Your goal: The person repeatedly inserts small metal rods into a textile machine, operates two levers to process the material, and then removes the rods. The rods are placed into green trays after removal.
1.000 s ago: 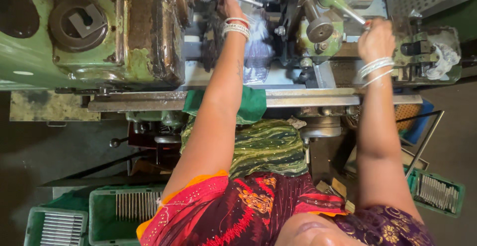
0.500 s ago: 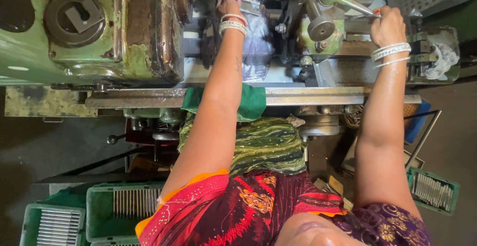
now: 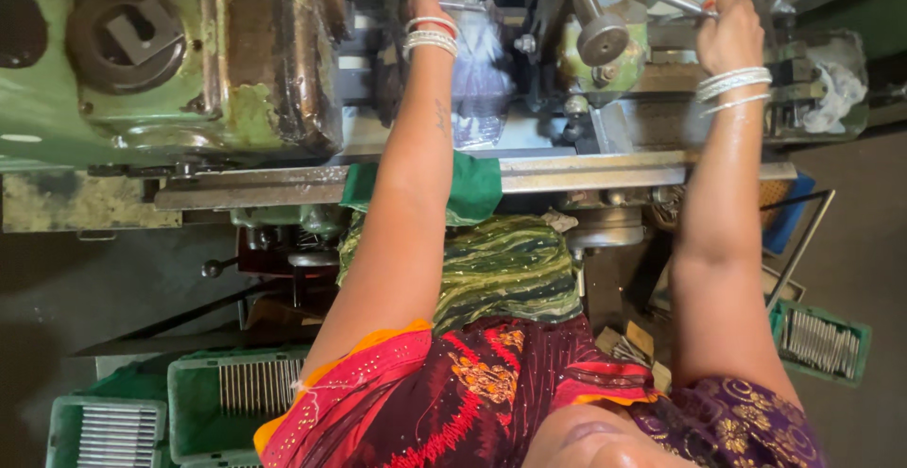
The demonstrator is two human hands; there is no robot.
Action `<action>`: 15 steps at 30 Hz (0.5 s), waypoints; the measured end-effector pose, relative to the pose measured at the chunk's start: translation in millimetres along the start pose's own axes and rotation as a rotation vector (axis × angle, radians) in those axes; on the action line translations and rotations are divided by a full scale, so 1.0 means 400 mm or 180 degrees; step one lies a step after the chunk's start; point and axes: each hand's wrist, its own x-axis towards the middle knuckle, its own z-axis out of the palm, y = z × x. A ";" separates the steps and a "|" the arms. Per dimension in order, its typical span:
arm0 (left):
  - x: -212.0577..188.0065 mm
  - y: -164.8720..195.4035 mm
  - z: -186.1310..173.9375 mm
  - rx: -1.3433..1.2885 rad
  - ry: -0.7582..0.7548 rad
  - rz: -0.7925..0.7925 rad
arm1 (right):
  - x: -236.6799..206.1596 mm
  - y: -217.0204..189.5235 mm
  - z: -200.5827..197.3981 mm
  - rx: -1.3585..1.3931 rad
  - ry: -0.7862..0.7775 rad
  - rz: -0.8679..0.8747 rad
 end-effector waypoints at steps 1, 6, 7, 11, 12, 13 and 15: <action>0.003 -0.001 -0.001 -0.0198 -0.0099 -0.0107 | -0.014 -0.007 0.010 -0.0045 0.0152 -0.0005; 0.012 -0.011 -0.013 -0.0417 -0.0345 -0.0148 | -0.096 -0.053 0.072 -0.0127 0.0327 0.0397; 0.013 -0.013 -0.015 -0.0499 -0.0388 -0.0170 | -0.103 -0.056 0.075 -0.0111 0.0382 0.0437; 0.020 -0.018 -0.015 -0.0467 -0.0314 -0.0327 | -0.122 -0.047 0.078 0.0140 0.0512 0.0053; 0.021 -0.017 -0.014 -0.0410 -0.0253 -0.0421 | -0.124 -0.040 0.077 0.0217 0.0522 -0.0058; 0.022 -0.017 -0.013 -0.0353 -0.0198 -0.0520 | -0.124 -0.033 0.079 0.0289 0.0535 -0.0165; 0.021 -0.012 -0.009 -0.0156 -0.0281 -0.0416 | -0.119 -0.019 0.084 0.0207 0.0514 -0.0068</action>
